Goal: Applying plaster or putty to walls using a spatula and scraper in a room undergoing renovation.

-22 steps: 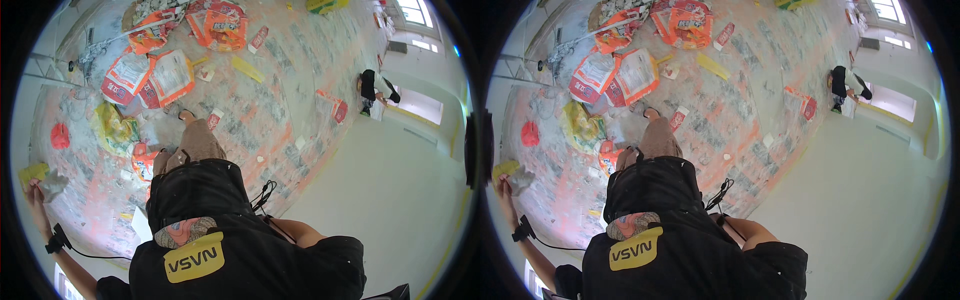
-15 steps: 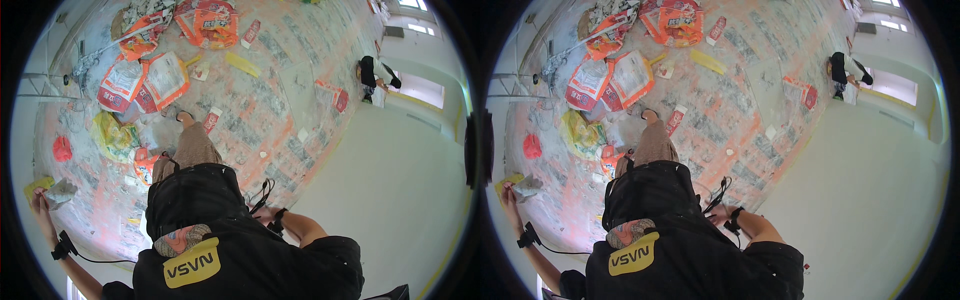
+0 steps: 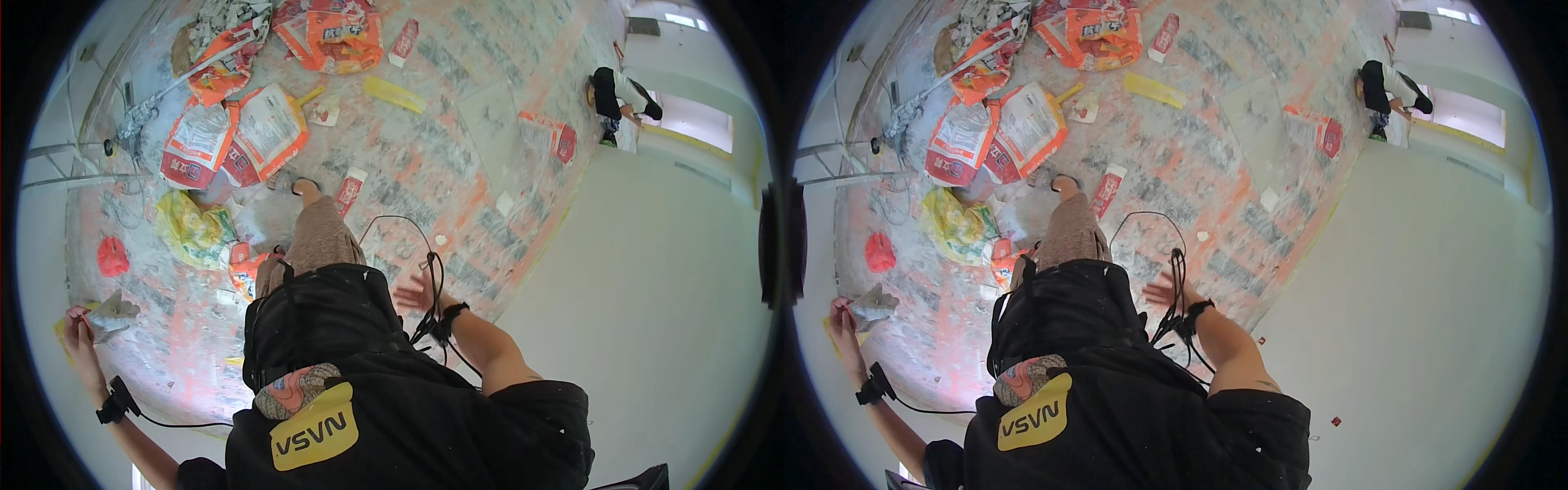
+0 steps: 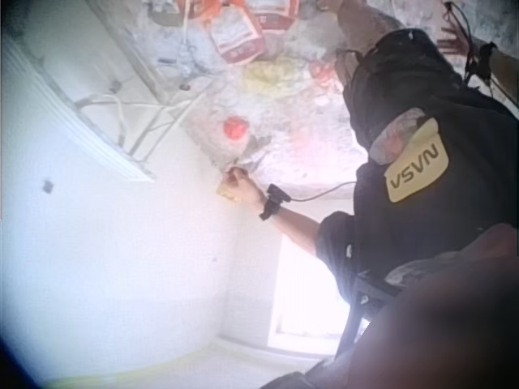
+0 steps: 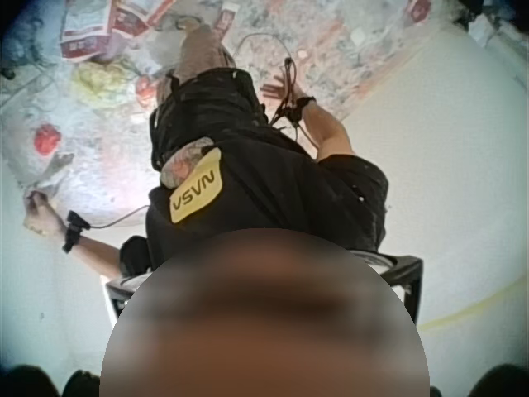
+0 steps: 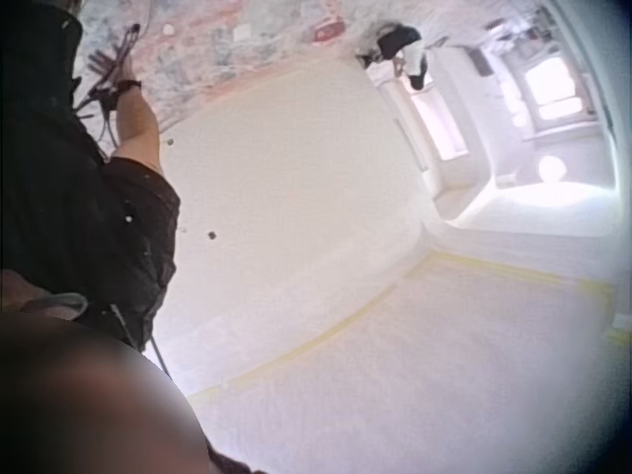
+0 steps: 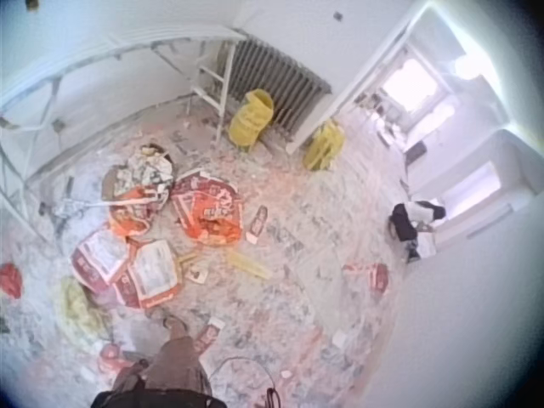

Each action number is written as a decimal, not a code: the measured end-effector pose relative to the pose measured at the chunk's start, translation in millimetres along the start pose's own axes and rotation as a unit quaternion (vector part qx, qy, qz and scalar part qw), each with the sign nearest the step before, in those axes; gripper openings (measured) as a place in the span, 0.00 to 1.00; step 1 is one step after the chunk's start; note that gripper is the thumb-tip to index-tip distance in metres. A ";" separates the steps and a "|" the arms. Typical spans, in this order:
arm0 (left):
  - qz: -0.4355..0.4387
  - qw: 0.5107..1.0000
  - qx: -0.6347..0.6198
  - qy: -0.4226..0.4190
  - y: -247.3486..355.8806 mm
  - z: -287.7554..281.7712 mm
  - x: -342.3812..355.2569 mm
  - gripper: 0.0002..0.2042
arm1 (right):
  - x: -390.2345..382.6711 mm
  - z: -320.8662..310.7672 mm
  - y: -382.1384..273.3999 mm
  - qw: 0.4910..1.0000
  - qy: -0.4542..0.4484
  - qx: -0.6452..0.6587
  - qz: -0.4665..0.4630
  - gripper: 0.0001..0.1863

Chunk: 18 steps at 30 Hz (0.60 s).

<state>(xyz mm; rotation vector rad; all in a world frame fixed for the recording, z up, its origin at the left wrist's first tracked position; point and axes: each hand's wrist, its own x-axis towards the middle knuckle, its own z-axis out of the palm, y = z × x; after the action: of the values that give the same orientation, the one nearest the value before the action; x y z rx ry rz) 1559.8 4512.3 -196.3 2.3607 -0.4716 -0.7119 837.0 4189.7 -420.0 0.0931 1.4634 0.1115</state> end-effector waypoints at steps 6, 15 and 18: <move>-0.017 0.999 -0.030 -0.013 16.1 16.9 11.4 0.08 | -18.6 20.2 -101.9 0.982 -0.054 -0.112 -0.141 0.29; 0.072 0.980 -0.077 -0.171 146.4 96.0 23.5 0.09 | -165.5 227.4 -244.4 0.739 -0.115 -0.658 -0.087 0.31; 0.057 0.968 -0.139 -0.204 183.4 134.9 18.0 0.06 | -203.3 321.6 -264.1 0.609 -0.094 -0.766 -0.186 0.30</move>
<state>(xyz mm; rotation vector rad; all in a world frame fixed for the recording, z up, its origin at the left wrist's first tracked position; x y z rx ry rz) 1466.2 4305.3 -172.9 1.9115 -0.6300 -1.1363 1140.7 3902.6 -220.3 -1.5603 0.7218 0.9453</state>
